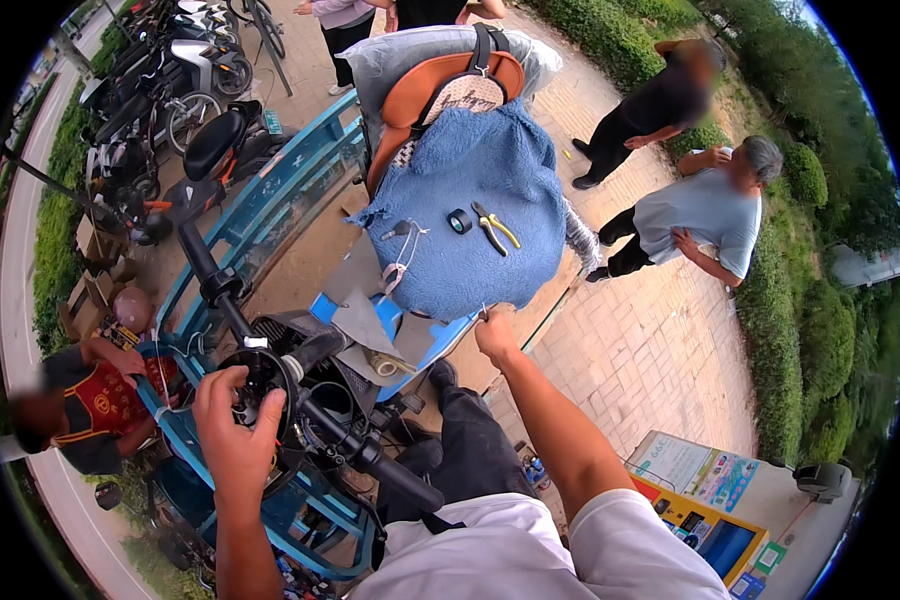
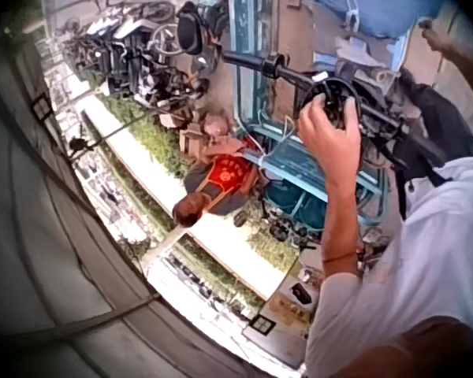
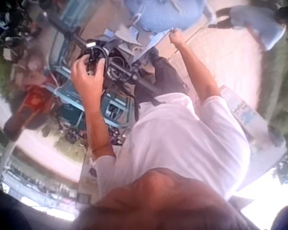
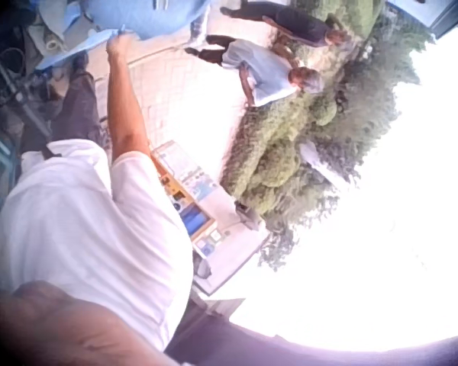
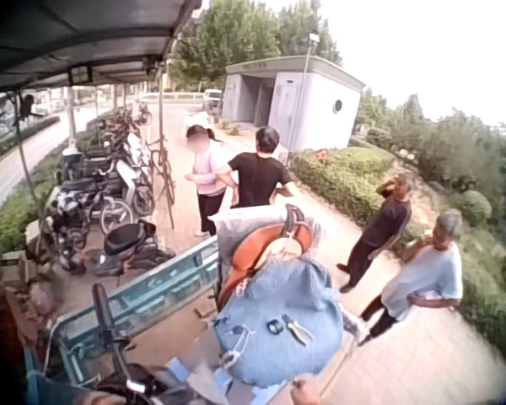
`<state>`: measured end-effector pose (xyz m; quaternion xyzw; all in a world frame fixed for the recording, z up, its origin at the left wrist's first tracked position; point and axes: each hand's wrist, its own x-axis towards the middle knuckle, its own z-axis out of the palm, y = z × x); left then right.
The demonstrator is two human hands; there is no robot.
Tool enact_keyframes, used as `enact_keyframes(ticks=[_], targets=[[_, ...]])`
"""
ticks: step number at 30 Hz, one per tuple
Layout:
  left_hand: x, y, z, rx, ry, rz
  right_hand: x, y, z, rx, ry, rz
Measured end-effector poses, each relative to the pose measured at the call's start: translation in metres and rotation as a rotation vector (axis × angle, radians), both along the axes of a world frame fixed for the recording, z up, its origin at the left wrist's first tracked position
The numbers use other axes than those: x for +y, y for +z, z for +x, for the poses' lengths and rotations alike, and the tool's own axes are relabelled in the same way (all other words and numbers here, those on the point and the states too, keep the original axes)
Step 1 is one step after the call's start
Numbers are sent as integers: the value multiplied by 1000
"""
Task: The person works on the exposed wiring inside the handlebar basket of a teal three-wheeled electric vehicle. They strip wire ends, twist connections, and wrap them with electrical tape. The person uses pliers and electrical tape while standing outdoors near other parked vehicles.
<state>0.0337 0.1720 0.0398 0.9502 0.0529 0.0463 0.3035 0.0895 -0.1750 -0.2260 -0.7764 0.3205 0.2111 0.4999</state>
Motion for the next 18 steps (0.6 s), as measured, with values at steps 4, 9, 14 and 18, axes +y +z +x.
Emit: enact_keyframes(ticks=[4,9,14,18], targets=[[-14,8,9,152,185,-129,-34,-95,39,-95,158,-314],[-16,11,2,200,245,-19,-39,-88,88,-227,342,-473],[-24,4,-1,124,280,71,-46,-75,145,-327,504,-334],[-32,9,9,141,317,123,-52,-77,168,-338,556,-399]])
